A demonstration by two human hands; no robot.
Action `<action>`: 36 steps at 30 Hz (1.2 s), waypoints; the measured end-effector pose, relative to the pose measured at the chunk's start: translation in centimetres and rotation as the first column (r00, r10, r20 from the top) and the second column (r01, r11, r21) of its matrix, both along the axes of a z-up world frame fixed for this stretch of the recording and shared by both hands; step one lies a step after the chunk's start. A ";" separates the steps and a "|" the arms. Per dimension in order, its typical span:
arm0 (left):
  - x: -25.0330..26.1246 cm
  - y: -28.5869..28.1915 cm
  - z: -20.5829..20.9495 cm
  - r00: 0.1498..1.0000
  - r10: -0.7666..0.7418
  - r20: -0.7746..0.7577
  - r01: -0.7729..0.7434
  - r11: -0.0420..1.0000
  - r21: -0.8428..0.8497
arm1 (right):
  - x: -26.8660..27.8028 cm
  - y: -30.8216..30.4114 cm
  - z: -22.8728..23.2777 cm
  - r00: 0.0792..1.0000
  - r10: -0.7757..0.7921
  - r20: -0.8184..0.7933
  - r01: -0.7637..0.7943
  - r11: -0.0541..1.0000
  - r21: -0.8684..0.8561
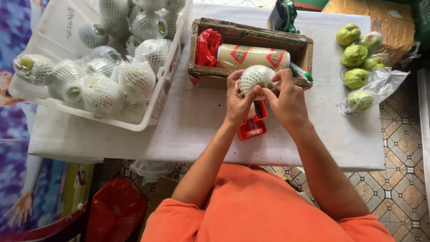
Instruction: Packaging guavas by putting them in foam nets and plastic bags, then sealing with tape
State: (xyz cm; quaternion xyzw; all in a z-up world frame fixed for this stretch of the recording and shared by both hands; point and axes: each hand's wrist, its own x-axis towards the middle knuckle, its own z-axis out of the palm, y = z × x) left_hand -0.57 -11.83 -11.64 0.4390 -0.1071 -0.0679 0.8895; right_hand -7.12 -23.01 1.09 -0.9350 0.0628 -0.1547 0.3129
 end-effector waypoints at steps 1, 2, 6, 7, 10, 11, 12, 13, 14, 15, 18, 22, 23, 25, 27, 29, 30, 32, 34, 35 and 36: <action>-0.2 0.0 0.1 1.000 -0.002 -0.008 0.002 1.000 0.000 | 0.0 0.1 0.6 0.997 -0.051 -0.058 0.051 0.999 -0.007; -0.1 0.2 0.2 1.000 -0.003 -0.007 0.003 1.000 0.000 | 0.0 -0.6 0.5 0.997 -0.052 -0.058 0.052 0.999 -0.007; 0.2 0.6 0.7 0.999 -0.032 -0.012 0.030 0.992 -0.123 | 0.1 -2.0 0.2 0.994 0.023 -0.104 -0.005 0.986 0.167; 0.3 0.6 0.7 0.999 -0.047 -0.016 0.044 0.987 -0.157 | 0.1 -2.0 0.2 0.993 0.081 -0.084 -0.058 0.967 0.247; 0.2 1.2 1.8 0.998 -0.038 -0.040 0.034 0.996 -0.084 | 0.8 -3.7 -1.0 0.973 0.229 -0.039 -0.188 0.874 0.448; 0.1 1.3 1.7 0.998 -0.039 -0.041 0.035 0.996 -0.084 | 0.6 -3.7 -0.8 0.973 0.228 -0.040 -0.186 0.874 0.449; 0.0 1.4 1.7 0.998 -0.040 -0.052 0.036 0.996 -0.080 | 0.5 -3.8 -0.6 0.967 0.242 -0.078 -0.185 0.880 0.437; 0.2 1.4 1.7 0.998 -0.040 -0.056 0.035 0.996 -0.076 | 0.6 -3.8 -0.3 0.960 0.257 -0.111 -0.188 0.886 0.423; 0.2 1.6 2.2 0.998 -0.040 -0.053 0.036 0.996 -0.076 | 0.4 -3.4 0.3 0.961 0.256 -0.107 -0.189 0.886 0.423; 0.0 1.7 2.6 0.999 -0.033 -0.034 0.032 0.998 -0.052 | 0.2 -2.9 0.9 0.969 0.215 -0.122 -0.157 0.916 0.369; -0.2 2.3 3.5 1.000 0.002 0.008 -0.002 1.000 -0.007 | 0.1 -3.1 -0.7 0.965 0.238 -0.109 -0.159 0.862 0.482; -1.0 4.0 6.7 0.916 0.153 0.371 -0.210 0.970 0.120 | -0.6 -2.9 -1.8 0.952 0.303 -0.030 -0.098 0.397 0.913; -1.2 4.2 7.4 0.916 0.153 0.372 -0.211 0.970 0.120 | -0.5 -2.5 -2.7 0.952 0.304 -0.029 -0.099 0.396 0.913; -1.6 4.5 8.7 0.691 0.202 0.694 -0.466 0.858 0.214 | -0.4 -1.7 -4.5 0.943 0.334 0.006 -0.079 0.206 0.975; -2.2 4.0 8.1 0.665 0.147 0.732 -0.431 0.876 0.216 | -0.2 -1.6 -6.1 0.946 0.312 0.084 -0.139 0.159 0.977; -2.5 4.3 8.2 0.632 0.091 0.770 -0.396 0.892 0.219 | -0.2 -1.1 -6.4 0.944 0.287 0.164 -0.204 0.113 0.972; -2.5 4.7 8.6 0.720 0.082 0.689 -0.277 0.945 0.176 | -0.4 -0.7 -5.8 0.939 0.261 0.223 -0.271 0.163 0.949; -2.0 5.5 9.7 0.797 0.055 0.601 -0.156 0.981 0.116 | -0.9 -0.1 -5.0 0.930 0.236 0.282 -0.333 0.214 0.918; -1.4 6.3 11.0 0.843 0.035 0.536 -0.197 0.949 0.247 | -1.9 0.2 -4.5 0.920 0.264 0.290 -0.357 0.261 0.897; -1.3 6.6 11.1 0.843 0.034 0.537 -0.197 0.949 0.248 | -2.1 0.5 -4.3 0.920 0.263 0.291 -0.358 0.261 0.897; -1.2 6.9 11.3 0.826 0.003 0.563 -0.263 0.886 0.381 | -2.3 0.8 -4.0 0.920 0.253 0.300 -0.368 0.289 0.884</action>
